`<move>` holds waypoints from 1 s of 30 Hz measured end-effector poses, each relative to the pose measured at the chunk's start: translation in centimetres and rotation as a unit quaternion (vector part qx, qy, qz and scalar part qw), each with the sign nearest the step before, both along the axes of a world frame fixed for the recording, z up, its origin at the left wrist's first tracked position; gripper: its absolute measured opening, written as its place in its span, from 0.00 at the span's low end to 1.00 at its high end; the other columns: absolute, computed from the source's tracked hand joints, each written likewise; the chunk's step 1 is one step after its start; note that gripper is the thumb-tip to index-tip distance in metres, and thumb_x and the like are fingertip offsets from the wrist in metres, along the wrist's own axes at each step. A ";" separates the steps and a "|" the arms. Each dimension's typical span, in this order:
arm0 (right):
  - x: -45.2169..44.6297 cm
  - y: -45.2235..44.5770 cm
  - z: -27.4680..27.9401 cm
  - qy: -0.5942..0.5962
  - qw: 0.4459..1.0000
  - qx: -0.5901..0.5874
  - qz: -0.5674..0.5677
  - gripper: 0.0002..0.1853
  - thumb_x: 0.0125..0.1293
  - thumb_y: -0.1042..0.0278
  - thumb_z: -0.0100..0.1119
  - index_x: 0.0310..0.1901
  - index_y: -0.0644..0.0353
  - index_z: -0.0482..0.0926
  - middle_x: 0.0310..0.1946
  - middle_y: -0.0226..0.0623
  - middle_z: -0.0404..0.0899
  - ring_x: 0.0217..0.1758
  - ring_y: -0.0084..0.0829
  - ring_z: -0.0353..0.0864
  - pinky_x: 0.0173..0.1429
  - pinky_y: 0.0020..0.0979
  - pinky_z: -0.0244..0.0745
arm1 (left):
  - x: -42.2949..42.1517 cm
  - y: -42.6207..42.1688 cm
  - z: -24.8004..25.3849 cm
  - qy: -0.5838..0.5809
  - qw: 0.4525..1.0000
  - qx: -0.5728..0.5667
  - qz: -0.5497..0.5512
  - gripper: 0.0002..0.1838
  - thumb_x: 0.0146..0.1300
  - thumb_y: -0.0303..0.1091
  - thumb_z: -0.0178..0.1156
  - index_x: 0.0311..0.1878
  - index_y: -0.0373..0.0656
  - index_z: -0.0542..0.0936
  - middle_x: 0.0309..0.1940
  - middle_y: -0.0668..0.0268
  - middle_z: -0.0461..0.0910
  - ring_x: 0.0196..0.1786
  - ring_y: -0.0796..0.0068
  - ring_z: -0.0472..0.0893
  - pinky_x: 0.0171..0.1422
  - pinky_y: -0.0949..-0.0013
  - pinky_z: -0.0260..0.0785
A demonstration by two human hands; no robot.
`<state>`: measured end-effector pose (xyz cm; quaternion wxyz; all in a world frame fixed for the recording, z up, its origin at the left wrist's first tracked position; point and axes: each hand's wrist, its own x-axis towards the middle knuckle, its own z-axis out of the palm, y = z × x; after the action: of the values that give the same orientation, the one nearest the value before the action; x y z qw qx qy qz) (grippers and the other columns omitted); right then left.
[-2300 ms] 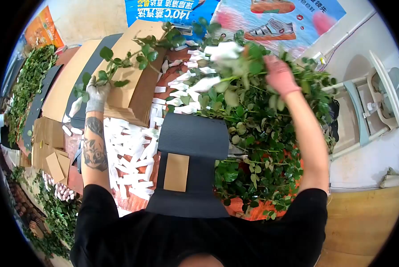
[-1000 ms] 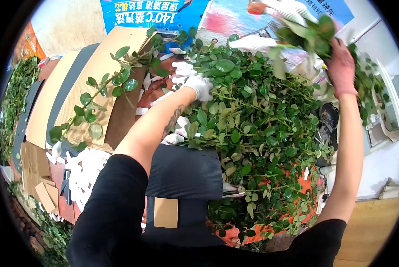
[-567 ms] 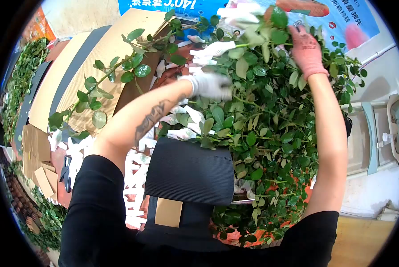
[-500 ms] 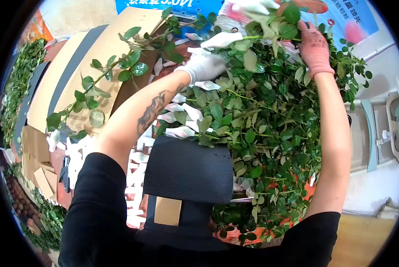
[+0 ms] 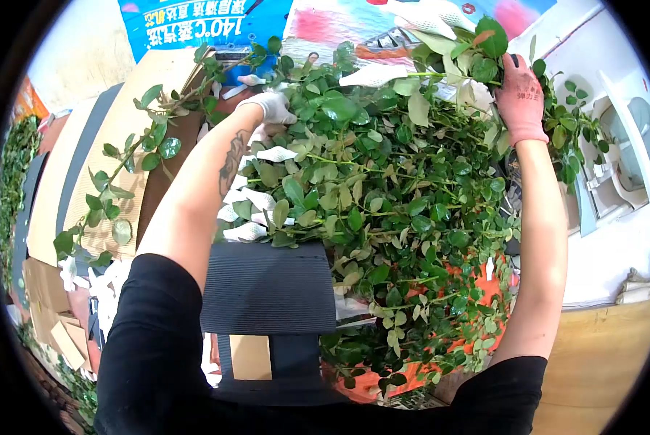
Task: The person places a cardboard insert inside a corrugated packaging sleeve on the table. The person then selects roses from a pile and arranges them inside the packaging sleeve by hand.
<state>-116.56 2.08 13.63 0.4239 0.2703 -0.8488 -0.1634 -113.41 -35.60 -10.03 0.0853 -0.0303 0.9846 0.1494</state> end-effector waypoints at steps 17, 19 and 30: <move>5.0 7.8 2.4 0.006 0.990 -0.136 -0.026 0.26 0.49 0.76 0.61 0.54 0.59 0.69 0.53 0.44 0.72 0.55 0.47 0.73 0.57 0.41 0.70 | 18.5 1.9 0.8 0.329 0.938 0.001 -0.114 0.08 0.53 0.38 0.60 0.30 0.43 0.80 0.28 0.58 0.79 0.34 0.56 0.78 0.42 0.59 0.70; 5.1 8.1 2.3 -0.010 0.988 -0.154 -0.021 0.27 0.50 0.77 0.60 0.55 0.60 0.69 0.54 0.46 0.72 0.56 0.47 0.72 0.59 0.40 0.70 | 19.1 1.7 0.2 0.180 0.967 0.173 -0.043 0.15 0.55 0.39 0.60 0.41 0.39 0.80 0.33 0.56 0.80 0.38 0.56 0.80 0.45 0.59 0.71; 4.4 1.3 -0.7 -0.130 0.982 -0.018 0.133 0.25 0.55 0.71 0.56 0.56 0.67 0.69 0.51 0.55 0.73 0.58 0.52 0.70 0.62 0.41 0.65 | 17.2 1.0 6.5 -0.120 0.980 -0.001 -0.159 0.21 0.62 0.47 0.56 0.52 0.43 0.78 0.43 0.60 0.81 0.44 0.70 0.80 0.50 0.70 0.70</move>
<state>-112.18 3.34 12.89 0.3325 0.3925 -0.8559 -0.0537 -96.22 -34.65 -3.55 0.2256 0.1086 0.9597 0.1278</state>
